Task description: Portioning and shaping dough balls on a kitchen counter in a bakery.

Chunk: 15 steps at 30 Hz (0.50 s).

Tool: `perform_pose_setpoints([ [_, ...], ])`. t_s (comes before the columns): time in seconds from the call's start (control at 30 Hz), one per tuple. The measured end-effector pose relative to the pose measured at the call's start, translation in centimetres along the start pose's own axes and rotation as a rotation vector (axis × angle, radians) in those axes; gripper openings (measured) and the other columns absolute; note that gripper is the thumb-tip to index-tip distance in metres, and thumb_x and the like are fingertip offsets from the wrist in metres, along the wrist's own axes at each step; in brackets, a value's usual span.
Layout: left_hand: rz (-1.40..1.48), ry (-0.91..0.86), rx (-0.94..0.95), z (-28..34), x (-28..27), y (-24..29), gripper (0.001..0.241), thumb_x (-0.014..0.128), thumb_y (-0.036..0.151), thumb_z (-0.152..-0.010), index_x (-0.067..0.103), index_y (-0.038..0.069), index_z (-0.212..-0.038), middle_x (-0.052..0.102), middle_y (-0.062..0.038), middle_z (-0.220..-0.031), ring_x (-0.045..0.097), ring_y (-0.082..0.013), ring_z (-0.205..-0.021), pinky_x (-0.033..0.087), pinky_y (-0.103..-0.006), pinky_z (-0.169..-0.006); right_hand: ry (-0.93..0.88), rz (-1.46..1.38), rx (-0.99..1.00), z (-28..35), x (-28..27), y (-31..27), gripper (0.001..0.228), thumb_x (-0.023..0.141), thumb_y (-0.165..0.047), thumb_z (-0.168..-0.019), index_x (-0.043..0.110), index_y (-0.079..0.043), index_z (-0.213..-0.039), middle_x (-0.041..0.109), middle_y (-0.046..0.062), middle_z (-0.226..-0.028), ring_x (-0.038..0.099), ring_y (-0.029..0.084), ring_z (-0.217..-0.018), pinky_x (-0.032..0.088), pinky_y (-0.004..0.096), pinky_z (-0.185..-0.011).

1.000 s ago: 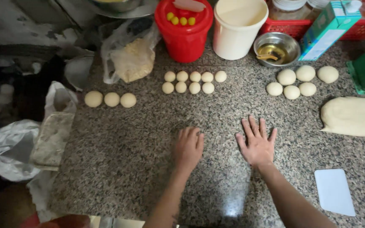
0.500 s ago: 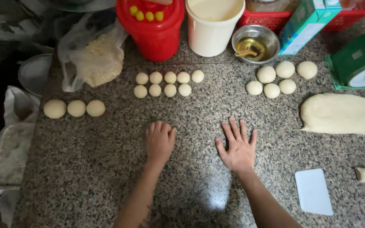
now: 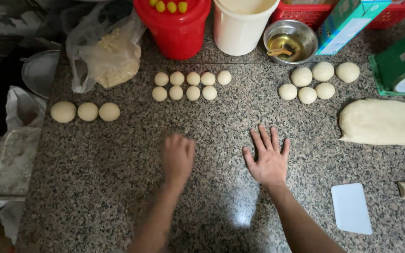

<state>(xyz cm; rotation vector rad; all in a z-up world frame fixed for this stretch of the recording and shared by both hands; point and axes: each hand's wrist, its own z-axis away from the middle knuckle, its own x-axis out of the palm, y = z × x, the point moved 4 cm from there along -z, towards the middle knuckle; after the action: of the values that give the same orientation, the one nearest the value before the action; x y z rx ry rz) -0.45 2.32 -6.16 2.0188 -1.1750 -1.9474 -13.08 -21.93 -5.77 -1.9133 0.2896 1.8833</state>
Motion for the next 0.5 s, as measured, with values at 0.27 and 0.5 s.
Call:
perform_pose_setpoints([
  [0.27, -0.038, -0.060, 0.085, 3.2, -1.2, -4.3, 0.032, 0.054, 0.029, -0.108, 0.057, 0.010, -0.082, 0.057, -0.010, -0.100, 0.060, -0.0325, -0.101, 0.051, -0.0462, -0.084, -0.014, 0.002, 0.004, -0.1, -0.1, -0.1, 0.061, 0.038, -0.064, -0.098, 0.042, -0.038, -0.153, 0.033, -0.009, -0.167, 0.022, 0.025, -0.158, 0.013, 0.064, -0.124],
  [0.5, 0.119, -0.030, 0.012, 3.8, -0.5, 0.2, 0.040, 0.051, 0.024, -0.110, 0.048, 0.006, -0.074, 0.056, -0.012, -0.092, 0.060, -0.0357, -0.100, 0.050, -0.0487, -0.090, -0.050, 0.015, 0.020, 0.0, -0.3, -0.3, 0.062, 0.034, -0.066, -0.099, 0.038, -0.039, -0.156, 0.031, -0.010, -0.168, 0.020, 0.025, -0.158, 0.010, 0.063, -0.125],
])
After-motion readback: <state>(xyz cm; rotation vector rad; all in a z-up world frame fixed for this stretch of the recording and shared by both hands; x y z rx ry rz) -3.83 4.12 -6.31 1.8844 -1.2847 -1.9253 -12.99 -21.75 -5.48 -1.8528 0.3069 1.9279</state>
